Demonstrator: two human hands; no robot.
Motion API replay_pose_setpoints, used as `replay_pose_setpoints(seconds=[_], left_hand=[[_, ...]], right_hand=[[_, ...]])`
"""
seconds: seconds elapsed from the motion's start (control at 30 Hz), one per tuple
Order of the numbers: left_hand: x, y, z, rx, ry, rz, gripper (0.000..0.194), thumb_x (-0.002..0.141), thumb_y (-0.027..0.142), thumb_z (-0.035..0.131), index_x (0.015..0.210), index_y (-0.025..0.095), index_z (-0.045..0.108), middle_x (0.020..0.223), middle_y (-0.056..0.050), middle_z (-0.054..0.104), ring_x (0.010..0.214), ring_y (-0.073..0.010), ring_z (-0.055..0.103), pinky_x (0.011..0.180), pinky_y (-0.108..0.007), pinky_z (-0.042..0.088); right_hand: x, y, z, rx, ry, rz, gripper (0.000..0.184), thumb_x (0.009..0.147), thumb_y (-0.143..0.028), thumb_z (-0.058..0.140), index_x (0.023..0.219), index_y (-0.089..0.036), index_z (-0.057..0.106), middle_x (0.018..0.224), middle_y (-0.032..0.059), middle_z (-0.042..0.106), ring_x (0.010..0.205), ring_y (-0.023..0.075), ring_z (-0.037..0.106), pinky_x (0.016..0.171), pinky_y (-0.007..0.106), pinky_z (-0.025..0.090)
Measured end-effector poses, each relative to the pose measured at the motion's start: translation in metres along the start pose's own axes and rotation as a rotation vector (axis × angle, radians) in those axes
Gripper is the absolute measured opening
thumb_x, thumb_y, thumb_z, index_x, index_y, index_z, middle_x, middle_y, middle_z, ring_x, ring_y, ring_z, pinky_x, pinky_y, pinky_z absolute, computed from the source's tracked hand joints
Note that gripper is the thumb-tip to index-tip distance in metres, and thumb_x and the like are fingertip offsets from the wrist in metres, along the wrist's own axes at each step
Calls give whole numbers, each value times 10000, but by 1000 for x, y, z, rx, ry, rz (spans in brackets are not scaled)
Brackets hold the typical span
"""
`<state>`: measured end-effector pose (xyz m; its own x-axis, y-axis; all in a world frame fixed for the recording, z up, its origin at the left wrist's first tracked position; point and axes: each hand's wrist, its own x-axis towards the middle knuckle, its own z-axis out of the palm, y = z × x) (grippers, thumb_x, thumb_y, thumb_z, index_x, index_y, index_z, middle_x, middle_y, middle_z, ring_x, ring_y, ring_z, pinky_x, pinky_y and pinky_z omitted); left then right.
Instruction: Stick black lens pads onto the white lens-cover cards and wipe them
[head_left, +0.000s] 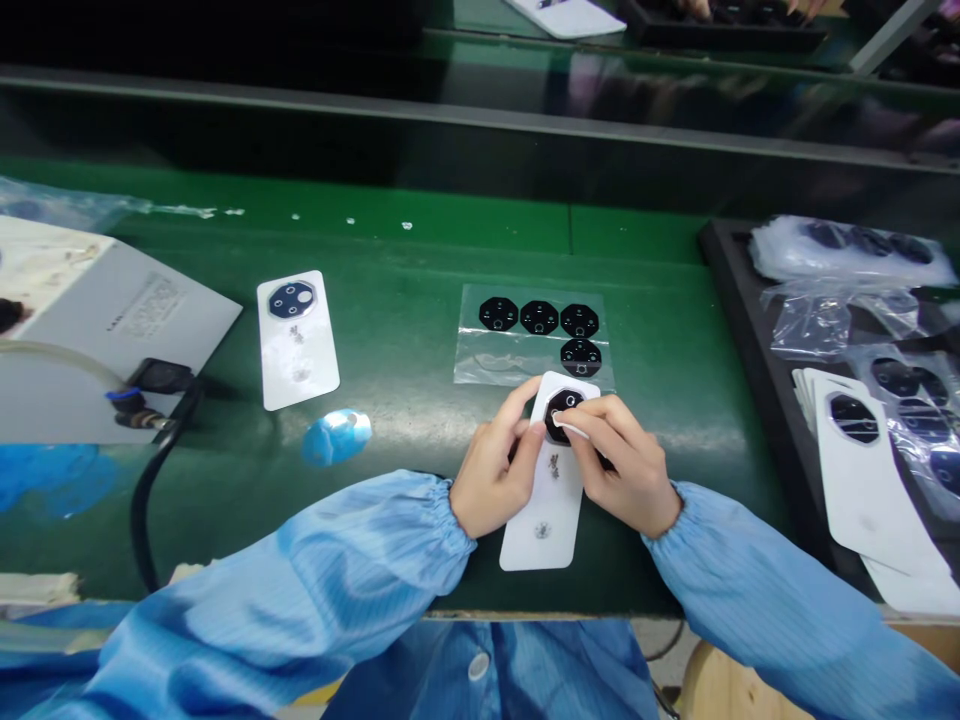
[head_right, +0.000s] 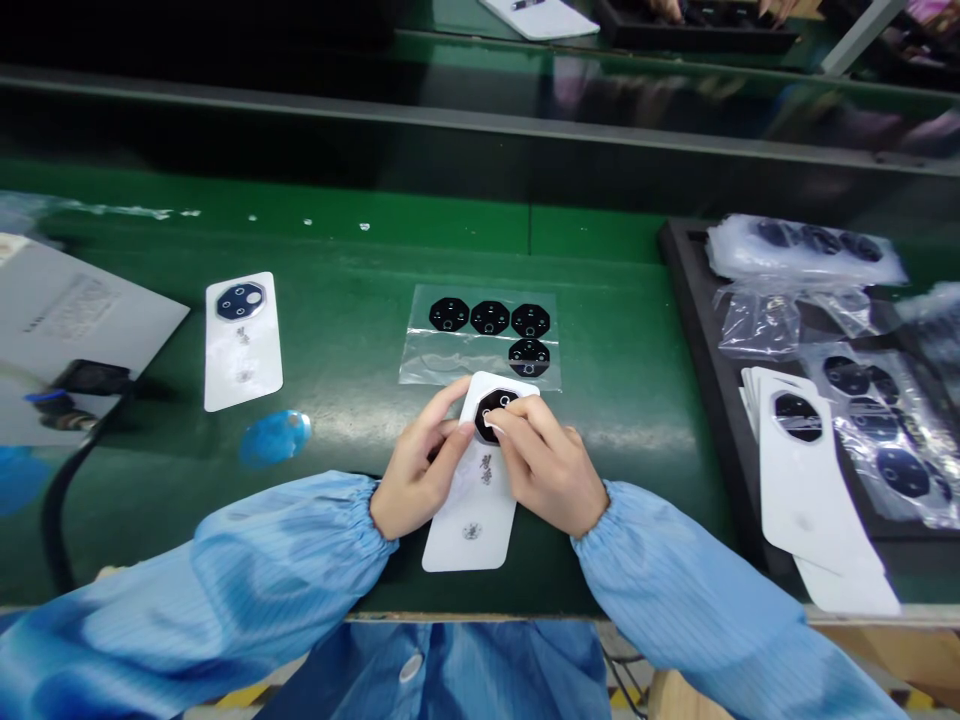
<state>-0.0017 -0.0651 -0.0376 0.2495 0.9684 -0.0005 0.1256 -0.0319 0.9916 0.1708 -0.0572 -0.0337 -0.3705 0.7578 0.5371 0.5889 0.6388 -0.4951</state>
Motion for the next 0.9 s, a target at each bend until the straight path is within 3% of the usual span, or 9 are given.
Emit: replay_pose_setpoints(seconds=[0.23, 0.43, 0.73, 0.83, 0.9], left_hand=[[0, 1, 0, -16, -2, 15, 420, 990, 284, 398, 1407, 251, 364, 603, 47, 532, 488, -90, 425, 490, -211, 339], [1, 1, -1, -14, -20, 6, 417, 991, 300, 392, 1405, 265, 361, 606, 39, 529, 487, -97, 408, 484, -220, 343], [6, 0, 0, -33, -52, -84, 445, 988, 322, 393, 1421, 268, 304, 591, 52, 529, 478, -92, 424, 464, -191, 342], [10, -3, 1, -88, -40, -88, 570, 983, 315, 406, 1482, 266, 134, 835, -9, 644, 556, -101, 532, 509, -200, 428], [12, -6, 2, -65, -26, -39, 653, 972, 286, 416, 1501, 258, 35, 1157, -98, 610, 810, -151, 638, 649, -244, 519]], right_hand=[[3, 1, -3, 166, -11, 47, 288, 885, -22, 538, 1090, -212, 606, 935, 50, 582, 791, 139, 593, 666, 271, 505], [3, 2, -4, 97, 36, 14, 298, 884, -26, 548, 1099, -226, 602, 948, 46, 586, 805, 137, 591, 657, 257, 501], [4, 5, -2, 86, -41, 34, 258, 902, -27, 503, 1071, -202, 590, 941, 52, 564, 777, 133, 572, 601, 249, 477], [7, 9, -4, 96, 82, 70, 258, 895, -32, 510, 1052, -212, 605, 952, 49, 568, 830, 149, 589, 661, 269, 500], [10, 15, -5, 88, 217, 136, 230, 894, -57, 519, 1025, -221, 613, 969, 46, 569, 810, 152, 597, 654, 279, 504]])
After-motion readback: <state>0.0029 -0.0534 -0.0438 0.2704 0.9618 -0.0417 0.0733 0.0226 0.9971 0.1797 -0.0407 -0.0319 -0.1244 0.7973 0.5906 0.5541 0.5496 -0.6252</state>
